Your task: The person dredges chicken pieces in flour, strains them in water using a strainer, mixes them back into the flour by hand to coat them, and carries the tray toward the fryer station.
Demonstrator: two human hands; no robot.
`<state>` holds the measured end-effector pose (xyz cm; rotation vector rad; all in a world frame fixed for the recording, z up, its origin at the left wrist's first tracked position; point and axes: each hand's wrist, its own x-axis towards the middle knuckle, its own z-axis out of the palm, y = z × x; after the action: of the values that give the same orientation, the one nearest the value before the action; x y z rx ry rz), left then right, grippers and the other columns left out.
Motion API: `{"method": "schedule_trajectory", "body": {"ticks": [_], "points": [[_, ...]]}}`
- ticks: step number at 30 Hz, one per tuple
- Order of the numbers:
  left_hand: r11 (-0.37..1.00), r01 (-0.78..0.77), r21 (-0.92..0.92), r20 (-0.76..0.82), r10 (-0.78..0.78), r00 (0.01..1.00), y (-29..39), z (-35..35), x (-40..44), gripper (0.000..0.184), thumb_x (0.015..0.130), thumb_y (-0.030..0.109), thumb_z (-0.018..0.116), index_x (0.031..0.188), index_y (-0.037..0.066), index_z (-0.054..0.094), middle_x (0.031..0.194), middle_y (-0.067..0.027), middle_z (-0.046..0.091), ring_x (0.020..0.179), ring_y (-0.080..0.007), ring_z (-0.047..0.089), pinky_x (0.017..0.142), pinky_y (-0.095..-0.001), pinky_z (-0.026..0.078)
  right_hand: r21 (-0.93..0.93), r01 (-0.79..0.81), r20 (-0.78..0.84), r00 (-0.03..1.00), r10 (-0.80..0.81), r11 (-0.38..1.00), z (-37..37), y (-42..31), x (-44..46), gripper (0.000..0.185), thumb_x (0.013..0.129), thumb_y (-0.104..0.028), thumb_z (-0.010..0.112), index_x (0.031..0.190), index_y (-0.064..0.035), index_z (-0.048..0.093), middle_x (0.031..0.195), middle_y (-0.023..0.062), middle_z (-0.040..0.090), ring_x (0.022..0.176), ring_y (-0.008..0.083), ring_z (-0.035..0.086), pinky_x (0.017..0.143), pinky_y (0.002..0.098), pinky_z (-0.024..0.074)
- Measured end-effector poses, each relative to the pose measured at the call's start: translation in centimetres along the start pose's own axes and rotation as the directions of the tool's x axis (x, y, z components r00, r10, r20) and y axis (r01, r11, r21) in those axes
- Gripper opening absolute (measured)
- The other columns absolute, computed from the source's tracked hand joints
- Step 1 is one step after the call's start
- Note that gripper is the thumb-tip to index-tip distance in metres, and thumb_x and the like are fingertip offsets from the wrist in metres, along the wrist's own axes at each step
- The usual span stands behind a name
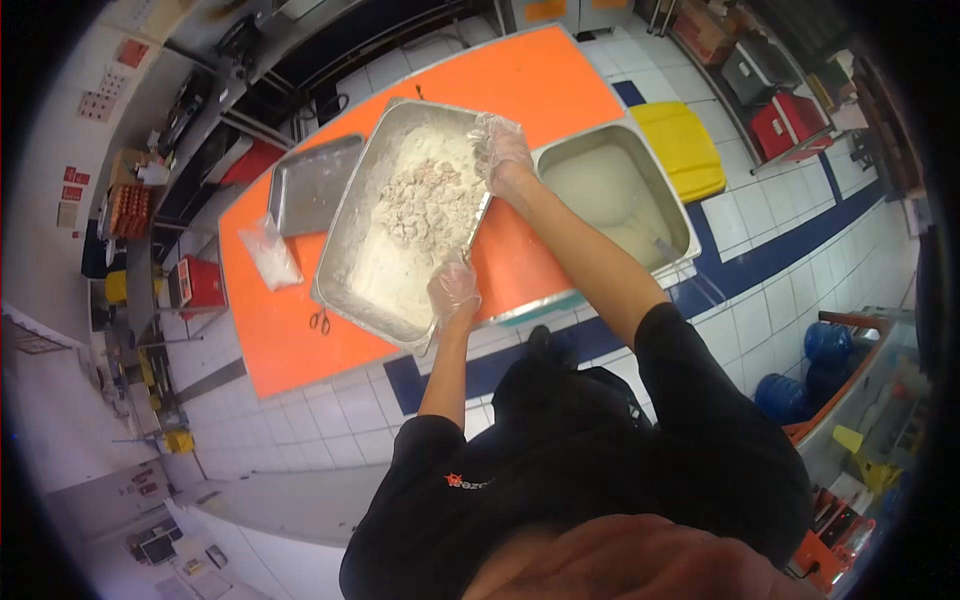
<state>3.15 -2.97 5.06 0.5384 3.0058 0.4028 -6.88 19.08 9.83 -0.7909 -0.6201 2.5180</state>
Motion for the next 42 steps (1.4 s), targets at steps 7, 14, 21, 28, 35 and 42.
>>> {"method": "schedule_trajectory", "body": {"ticks": [7,14,21,28,35,42], "points": [[0.998,0.057,0.041,0.003,-0.057,0.998,7.9,0.4,12.6,0.045,0.103,0.04,0.042,0.112,0.007,0.072,0.101,-0.0239,0.075,0.093,-0.0437,0.072,0.088,-0.0518,0.057,-0.172,0.067,0.25,0.968,-0.023,0.983,-2.0,-21.8,-7.7,0.014,0.098,-0.028,0.07,0.094,-0.0178,0.061,0.063,-0.0032,0.049,0.044,0.011,0.042,0.039,0.0285,0.0316],[0.944,-0.322,0.071,-0.005,0.324,0.946,14.2,5.8,27.0,0.062,0.106,0.053,0.043,0.099,0.0,0.075,0.11,-0.0308,0.071,0.105,-0.0499,0.068,0.096,-0.0551,0.053,-0.183,0.163,-0.009,0.986,-0.167,0.97,-22.4,-46.1,-11.5,0.013,0.103,-0.03,0.065,0.103,-0.018,0.06,0.06,-0.0057,0.042,0.041,0.0086,0.035,0.039,0.0275,0.0307],[0.997,-0.079,0.026,0.225,0.071,0.972,33.7,10.0,35.3,0.07,0.103,0.063,0.045,0.129,0.004,0.072,0.136,-0.0251,0.067,0.133,-0.0406,0.061,0.112,-0.047,0.044,-0.117,0.073,-0.188,0.978,-0.094,0.99,-46.0,-65.0,-12.3,0.014,0.107,-0.03,0.059,0.101,-0.0179,0.063,0.065,-0.0047,0.049,0.049,0.0105,0.044,0.043,0.0287,0.0355],[0.963,0.185,0.197,0.057,-0.199,0.978,43.3,13.7,37.8,0.069,0.108,0.057,0.039,0.134,0.001,0.068,0.142,-0.0172,0.067,0.136,-0.0309,0.059,0.116,-0.0404,0.041,-0.146,0.08,-0.294,0.948,-0.12,0.986,-55.6,-79.5,-4.0,0.022,0.109,-0.034,0.051,0.108,-0.0173,0.065,0.068,-0.0037,0.051,0.048,0.0129,0.043,0.042,0.0289,0.0345],[0.771,0.628,-0.104,0.098,-0.62,0.778,45.2,16.8,42.8,0.055,0.105,0.048,0.04,0.117,0.007,0.075,0.118,-0.0179,0.075,0.1,-0.0336,0.076,0.079,-0.048,0.061,-0.113,0.004,-0.09,0.996,-0.015,0.994,-60.3,-90.6,13.4,0.024,0.11,-0.034,0.05,0.117,-0.0195,0.068,0.066,-0.0043,0.05,0.045,0.0119,0.039,0.04,0.0287,0.0328],[0.706,0.633,0.317,-0.177,-0.611,0.771,55.3,16.7,46.6,0.051,0.103,0.046,0.046,0.118,0.008,0.076,0.112,-0.0162,0.077,0.101,-0.0359,0.075,0.089,-0.0496,0.058,-0.181,-0.163,-0.395,0.915,0.08,0.97,-59.0,-100.9,29.3,0.032,0.104,-0.039,0.062,0.076,-0.0221,0.061,0.052,-0.006,0.047,0.038,0.0129,0.039,0.035,0.0291,0.0302]]}}
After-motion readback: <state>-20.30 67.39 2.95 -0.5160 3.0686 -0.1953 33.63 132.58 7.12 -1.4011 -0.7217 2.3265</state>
